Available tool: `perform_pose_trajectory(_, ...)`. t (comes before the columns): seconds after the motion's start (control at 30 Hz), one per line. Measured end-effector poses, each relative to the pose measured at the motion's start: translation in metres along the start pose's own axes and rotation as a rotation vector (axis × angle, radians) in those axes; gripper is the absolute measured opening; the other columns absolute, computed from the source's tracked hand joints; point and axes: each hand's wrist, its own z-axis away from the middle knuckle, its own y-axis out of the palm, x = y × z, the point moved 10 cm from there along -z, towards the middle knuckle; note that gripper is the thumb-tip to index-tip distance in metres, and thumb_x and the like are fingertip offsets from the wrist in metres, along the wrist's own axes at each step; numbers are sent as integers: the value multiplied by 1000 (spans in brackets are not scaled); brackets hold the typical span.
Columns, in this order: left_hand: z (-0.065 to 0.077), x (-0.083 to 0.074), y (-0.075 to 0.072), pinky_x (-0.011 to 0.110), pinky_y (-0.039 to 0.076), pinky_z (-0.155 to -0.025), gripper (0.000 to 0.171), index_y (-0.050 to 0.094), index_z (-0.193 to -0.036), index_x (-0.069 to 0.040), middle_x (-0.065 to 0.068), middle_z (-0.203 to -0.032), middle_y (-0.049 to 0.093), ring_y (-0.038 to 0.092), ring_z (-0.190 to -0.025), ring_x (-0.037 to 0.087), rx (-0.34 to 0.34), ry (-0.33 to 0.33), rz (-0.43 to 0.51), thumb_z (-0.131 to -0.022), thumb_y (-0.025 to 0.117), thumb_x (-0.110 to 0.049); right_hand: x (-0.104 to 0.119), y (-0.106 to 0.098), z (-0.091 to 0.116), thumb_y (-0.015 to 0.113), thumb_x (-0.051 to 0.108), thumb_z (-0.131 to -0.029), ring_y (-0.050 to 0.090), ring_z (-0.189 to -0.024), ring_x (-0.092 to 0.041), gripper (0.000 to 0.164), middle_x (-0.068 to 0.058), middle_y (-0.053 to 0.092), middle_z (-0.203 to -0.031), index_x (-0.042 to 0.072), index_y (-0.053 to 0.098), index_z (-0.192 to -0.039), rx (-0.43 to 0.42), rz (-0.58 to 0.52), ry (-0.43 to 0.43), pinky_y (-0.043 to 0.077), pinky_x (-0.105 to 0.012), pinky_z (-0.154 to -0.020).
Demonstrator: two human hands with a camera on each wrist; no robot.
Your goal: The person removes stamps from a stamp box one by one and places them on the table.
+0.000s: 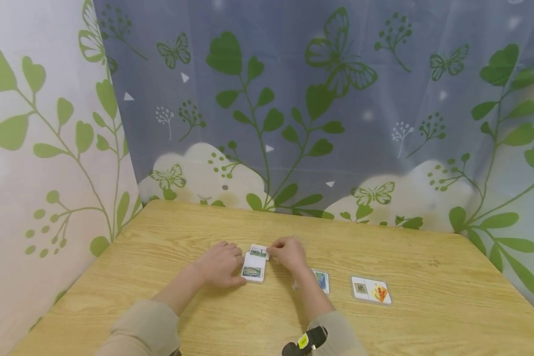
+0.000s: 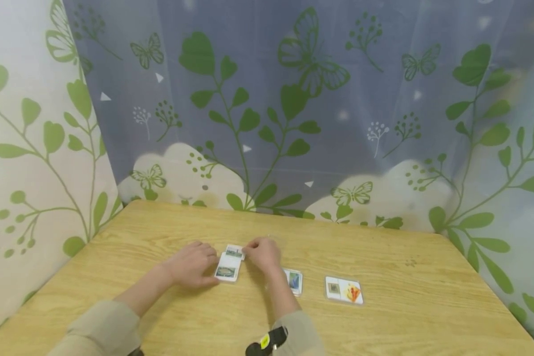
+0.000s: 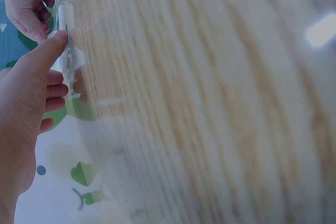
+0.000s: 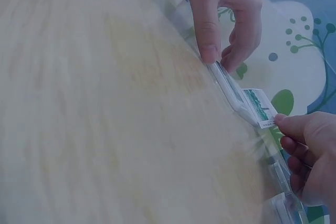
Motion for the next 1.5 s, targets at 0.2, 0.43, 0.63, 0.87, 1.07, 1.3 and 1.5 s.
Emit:
perform_pose_trajectory(0.2, -1, 0, 2, 34, 44, -82, 47, 65, -91, -11, 1, -93, 62, 55, -88, 17, 11, 3, -13, -82, 56, -57, -2, -3, -5, 70, 17, -82, 53, -66, -14, 14, -4, 64, -78, 3, 70, -82, -14, -21, 7, 46, -26, -58)
perform_pose_trajectory(0.43, 0, -1, 1, 34, 44, -80, 47, 64, -89, -11, 1, -90, 60, 54, -85, 17, 14, 2, -11, -83, 56, -56, -1, -6, -9, 70, 17, -81, 49, -62, -13, 15, -5, 64, -77, 2, 70, -82, -19, -28, 24, 43, -25, -55)
perform_pose_trajectory(0.63, 1, -2, 1, 33, 44, -78, 46, 63, -88, -12, -1, -88, 59, 53, -84, 16, 12, 7, -12, -83, 55, -57, -7, -7, -12, 70, 18, -81, 48, -59, -14, 13, -2, 62, -71, 5, 70, -78, -25, 28, 42, 41, -27, -55)
perform_pose_trajectory(0.87, 1, 0, 2, 32, 43, -77, 46, 63, -88, -12, -2, -87, 58, 52, -82, 15, 7, -3, -6, -82, 55, -57, -7, -12, -14, 71, 21, -81, 52, -63, -14, 13, 2, 63, -70, 9, 71, -77, -58, 184, 28, 44, -31, -64)
perform_pose_trajectory(1.07, 1, 1, 2, 32, 44, -78, 47, 64, -88, -12, -1, -88, 59, 53, -84, 15, 8, -4, -13, -82, 55, -58, -1, -14, -14, 72, 25, -80, 52, -66, -14, 15, 4, 62, -69, 12, 69, -73, -81, 314, -8, 42, -36, -72)
perform_pose_trajectory(1.3, 0, 1, 2, 31, 43, -76, 46, 63, -87, -12, -2, -86, 58, 51, -81, 15, 4, -1, -11, -82, 56, -57, -2, -11, -16, 71, 26, -80, 50, -69, -16, 15, 5, 60, -70, 14, 68, -73, -84, 371, -18, 40, -39, -75)
perform_pose_trajectory(1.5, 0, 1, 3, 33, 44, -79, 46, 64, -91, -11, -1, -90, 59, 52, -85, 16, 21, -7, -2, -83, 56, -56, -1, -9, -15, 72, 23, -79, 49, -75, -20, 13, 4, 60, -69, 15, 68, -71, -92, 397, -37, 37, -44, -84)
